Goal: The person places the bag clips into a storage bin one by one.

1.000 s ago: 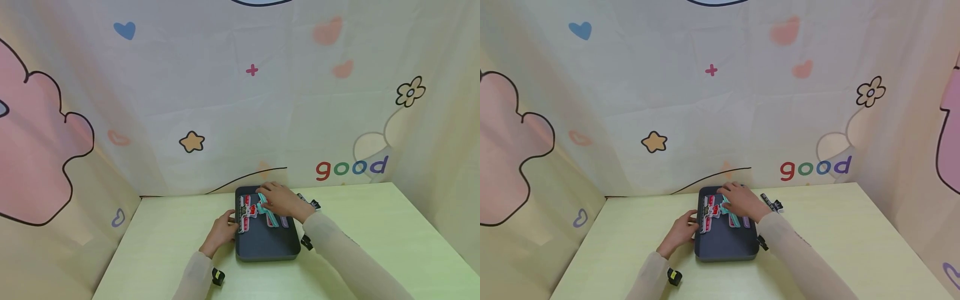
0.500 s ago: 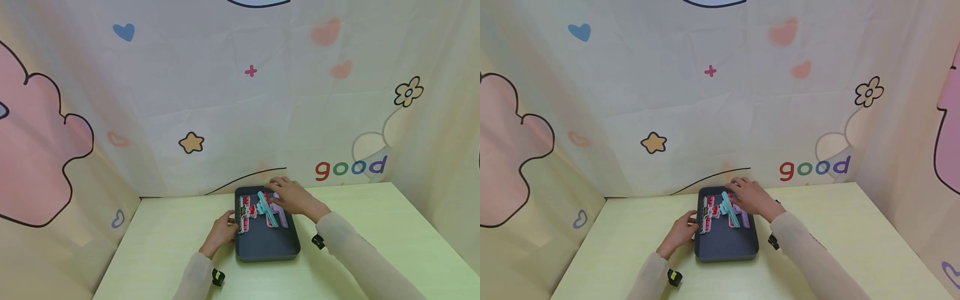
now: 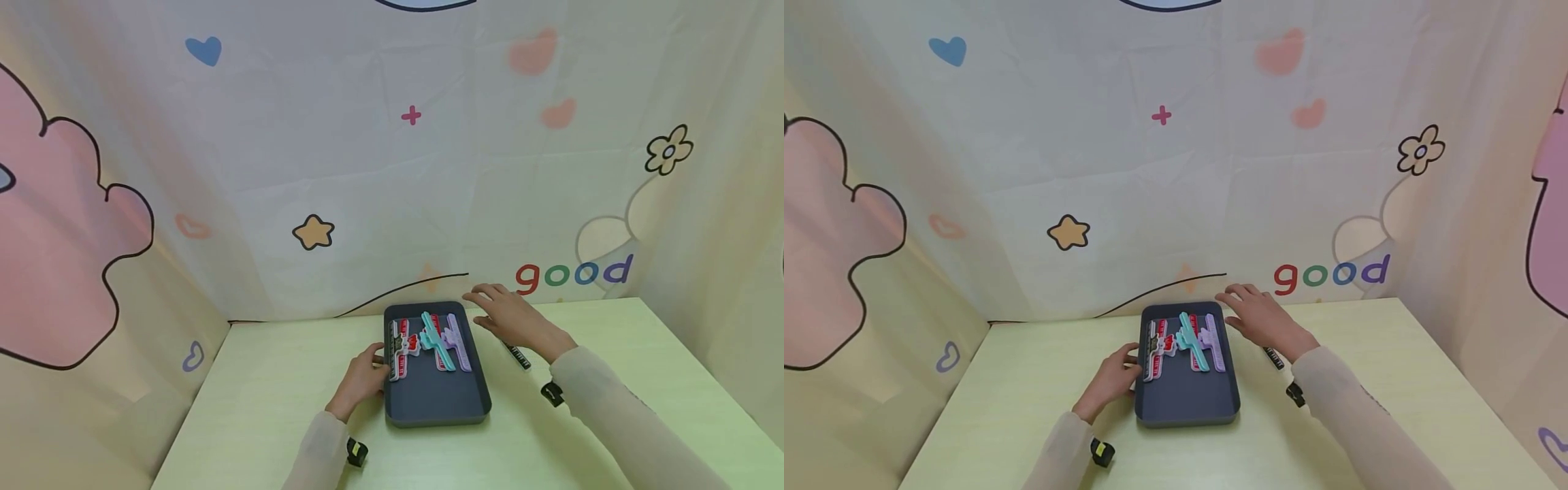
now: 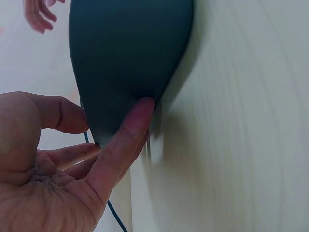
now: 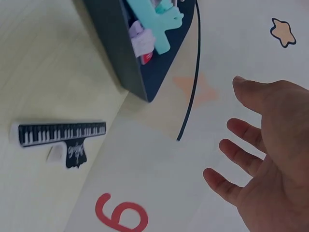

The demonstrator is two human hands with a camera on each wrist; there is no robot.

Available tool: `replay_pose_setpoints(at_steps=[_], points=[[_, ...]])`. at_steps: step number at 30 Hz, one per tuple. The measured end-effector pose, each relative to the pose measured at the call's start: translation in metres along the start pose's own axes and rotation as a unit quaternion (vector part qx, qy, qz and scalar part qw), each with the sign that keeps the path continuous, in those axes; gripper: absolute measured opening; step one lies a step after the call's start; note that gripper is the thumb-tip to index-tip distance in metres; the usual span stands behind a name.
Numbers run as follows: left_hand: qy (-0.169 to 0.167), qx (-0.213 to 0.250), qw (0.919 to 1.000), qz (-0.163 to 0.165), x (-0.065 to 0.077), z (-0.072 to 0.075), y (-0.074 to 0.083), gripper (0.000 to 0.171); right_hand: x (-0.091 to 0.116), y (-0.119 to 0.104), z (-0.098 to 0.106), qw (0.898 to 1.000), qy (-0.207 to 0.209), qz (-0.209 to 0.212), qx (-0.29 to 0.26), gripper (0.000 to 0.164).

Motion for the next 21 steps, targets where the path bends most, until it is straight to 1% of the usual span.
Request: replay_pose_setpoints(at_steps=[9, 14, 21], points=[[0.0, -0.003, 1.0, 0.004, -0.001, -0.001, -0.001, 0.055, 0.018, 0.023, 0.0, 1.0, 0.006, 0.003, 0.0, 0.051], [0.001, -0.004, 1.0, 0.003, -0.001, -0.001, -0.001, 0.056, 0.024, 0.032, -0.007, 1.0, -0.011, -0.006, -0.007, 0.055], [0.001, -0.002, 1.0, -0.003, -0.001, 0.0, 0.001, 0.055, 0.031, 0.04, -0.017, 0.999, -0.031, -0.007, -0.017, 0.053]])
Point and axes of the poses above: each hand's wrist, its own x-axis away from the middle knuckle, its own z-axis out of the back of the hand, y = z × x, the point moved 8 cm from there along -x, towards the middle knuckle, and after that the axes turned 10 degrees about x, right-handed, at the moved point
